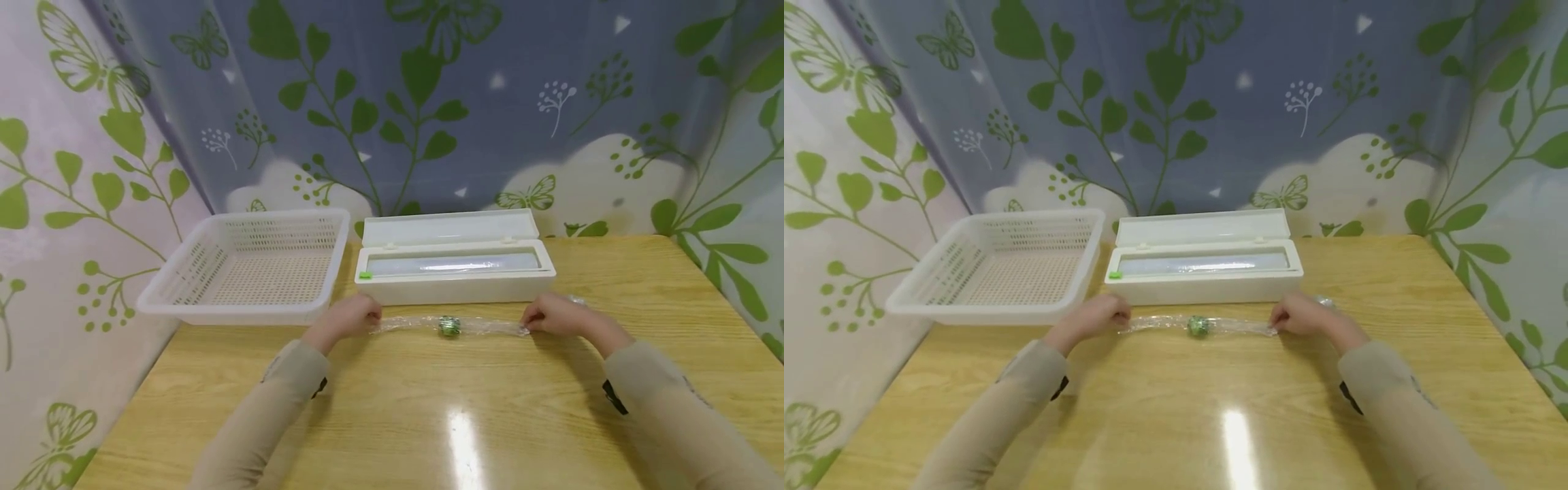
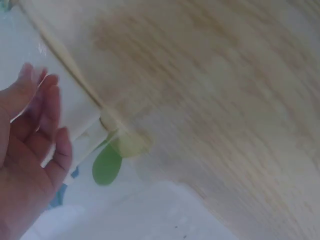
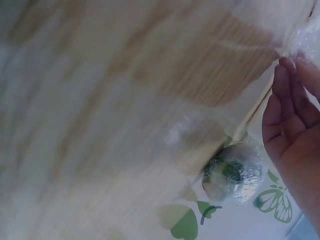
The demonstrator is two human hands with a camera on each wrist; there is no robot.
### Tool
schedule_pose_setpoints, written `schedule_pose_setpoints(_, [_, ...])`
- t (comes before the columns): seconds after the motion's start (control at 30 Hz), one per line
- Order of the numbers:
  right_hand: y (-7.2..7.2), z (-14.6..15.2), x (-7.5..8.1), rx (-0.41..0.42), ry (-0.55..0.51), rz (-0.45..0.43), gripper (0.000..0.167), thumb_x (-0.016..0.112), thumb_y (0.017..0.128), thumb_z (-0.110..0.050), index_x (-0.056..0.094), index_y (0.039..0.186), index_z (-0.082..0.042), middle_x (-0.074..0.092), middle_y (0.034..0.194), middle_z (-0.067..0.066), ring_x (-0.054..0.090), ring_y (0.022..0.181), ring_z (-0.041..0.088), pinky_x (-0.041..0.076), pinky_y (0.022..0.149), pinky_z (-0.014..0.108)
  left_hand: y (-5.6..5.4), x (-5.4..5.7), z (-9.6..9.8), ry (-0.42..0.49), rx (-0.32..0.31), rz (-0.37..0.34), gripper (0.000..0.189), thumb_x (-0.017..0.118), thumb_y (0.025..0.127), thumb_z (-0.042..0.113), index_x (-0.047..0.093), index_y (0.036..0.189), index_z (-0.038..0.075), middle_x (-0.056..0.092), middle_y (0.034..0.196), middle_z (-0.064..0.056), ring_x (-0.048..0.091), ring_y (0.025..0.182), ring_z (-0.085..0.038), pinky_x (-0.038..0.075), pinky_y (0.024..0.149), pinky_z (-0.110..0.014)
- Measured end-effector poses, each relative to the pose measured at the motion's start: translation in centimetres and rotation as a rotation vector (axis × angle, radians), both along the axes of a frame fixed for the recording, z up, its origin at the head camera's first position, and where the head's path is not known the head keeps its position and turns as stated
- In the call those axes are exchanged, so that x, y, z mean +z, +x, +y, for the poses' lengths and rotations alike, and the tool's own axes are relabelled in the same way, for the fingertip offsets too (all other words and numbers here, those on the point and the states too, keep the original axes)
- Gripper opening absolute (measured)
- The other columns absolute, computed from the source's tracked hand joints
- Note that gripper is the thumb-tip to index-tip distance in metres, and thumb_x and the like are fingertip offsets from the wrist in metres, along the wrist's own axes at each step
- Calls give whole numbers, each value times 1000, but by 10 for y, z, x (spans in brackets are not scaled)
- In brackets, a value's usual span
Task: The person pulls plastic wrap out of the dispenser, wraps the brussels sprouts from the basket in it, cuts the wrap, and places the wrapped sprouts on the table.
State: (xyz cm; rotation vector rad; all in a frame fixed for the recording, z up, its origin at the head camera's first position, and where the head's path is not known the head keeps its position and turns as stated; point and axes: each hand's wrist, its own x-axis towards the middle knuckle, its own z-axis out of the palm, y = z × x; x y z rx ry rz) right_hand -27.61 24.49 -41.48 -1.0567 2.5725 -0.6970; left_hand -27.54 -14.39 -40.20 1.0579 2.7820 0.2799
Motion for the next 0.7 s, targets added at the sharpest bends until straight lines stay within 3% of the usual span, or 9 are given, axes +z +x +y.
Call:
schedule_pose_setpoints(0.1, [4, -2, 1, -9, 24, 24, 14, 59, 80, 1, 65, 92, 5, 64, 80, 5, 57, 72, 15, 48, 63, 30, 1, 3, -3, 13, 24, 2, 13, 58, 85, 9, 63, 73, 7, 60, 71, 1, 53, 64, -12, 45, 62, -27])
schedule_pose_setpoints(0.3, [12, -24, 11, -61, 54, 92, 19, 54, 84, -5, 59, 99, 7, 61, 91, 15, 59, 82, 28, 48, 70, 39, 9, 11, -2, 84, 161, -45, 15, 55, 88, 16, 66, 89, 4, 63, 84, -4, 59, 78, -17, 47, 71, -31])
schedule_pose_setpoints(0.57, [7, -83, 15, 5, 24, 66, 28, 52, 89, -15, 58, 107, 6, 61, 100, 14, 56, 92, 27, 45, 79, 40, 20, 20, 17, 187, 82, 19, 14, 57, 86, 15, 66, 90, 5, 63, 88, -4, 58, 80, -16, 47, 70, -27])
schedule_pose_setpoints(0.7, [2, -103, 13, 26, 45, 55, 31, 53, 89, -17, 57, 108, 8, 60, 99, 15, 56, 92, 27, 45, 79, 39, 27, 22, 22, 206, 95, 6, 15, 58, 86, 17, 65, 92, 6, 62, 90, -4, 58, 80, -16, 47, 69, -27])
